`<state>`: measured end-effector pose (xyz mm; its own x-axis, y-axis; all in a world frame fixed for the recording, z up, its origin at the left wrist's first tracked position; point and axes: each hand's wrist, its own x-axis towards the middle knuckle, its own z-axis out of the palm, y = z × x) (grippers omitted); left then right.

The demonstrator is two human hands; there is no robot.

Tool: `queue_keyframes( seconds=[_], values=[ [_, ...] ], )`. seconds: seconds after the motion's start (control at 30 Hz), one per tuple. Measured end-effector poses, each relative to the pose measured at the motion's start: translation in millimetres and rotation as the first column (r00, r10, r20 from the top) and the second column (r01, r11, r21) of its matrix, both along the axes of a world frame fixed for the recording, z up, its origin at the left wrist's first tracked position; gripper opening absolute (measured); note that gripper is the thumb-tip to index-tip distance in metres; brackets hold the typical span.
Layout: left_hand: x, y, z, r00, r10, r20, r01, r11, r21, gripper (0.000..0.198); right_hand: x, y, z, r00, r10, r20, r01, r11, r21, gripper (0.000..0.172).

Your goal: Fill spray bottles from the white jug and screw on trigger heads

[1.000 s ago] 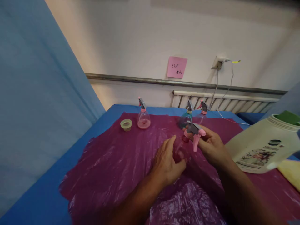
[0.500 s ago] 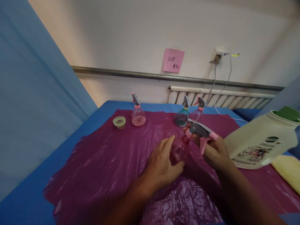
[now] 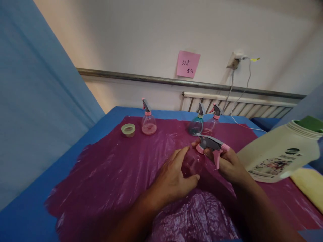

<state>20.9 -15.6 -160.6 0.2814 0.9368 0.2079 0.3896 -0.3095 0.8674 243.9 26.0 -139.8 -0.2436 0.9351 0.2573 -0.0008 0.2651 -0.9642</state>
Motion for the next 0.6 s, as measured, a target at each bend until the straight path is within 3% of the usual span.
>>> queue_keyframes(
  seconds=[0.17, 0.33, 0.6],
  values=[
    [-1.5, -0.8, 5.7, 0.996, -0.056, 0.076, 0.060, 0.997, -0.053, 0.099, 0.5, -1.7, -2.2, 0.999, 0.012, -0.030, -0.013, 0.999, -0.040, 0.043],
    [-1.5, -0.2, 7.5, 0.998, -0.030, 0.050, 0.034, 0.996, -0.077, 0.097, -3.3, -0.9, -2.7, 0.996, -0.022, -0.081, 0.017, 0.998, -0.061, 0.036],
    [-1.3, -0.2, 0.2, 0.998, 0.038, -0.057, -0.036, 0.999, 0.034, 0.093, -8.3, 2.0, -6.5, 0.989, -0.120, -0.088, 0.111, 0.988, -0.107, 0.038]
  ],
)
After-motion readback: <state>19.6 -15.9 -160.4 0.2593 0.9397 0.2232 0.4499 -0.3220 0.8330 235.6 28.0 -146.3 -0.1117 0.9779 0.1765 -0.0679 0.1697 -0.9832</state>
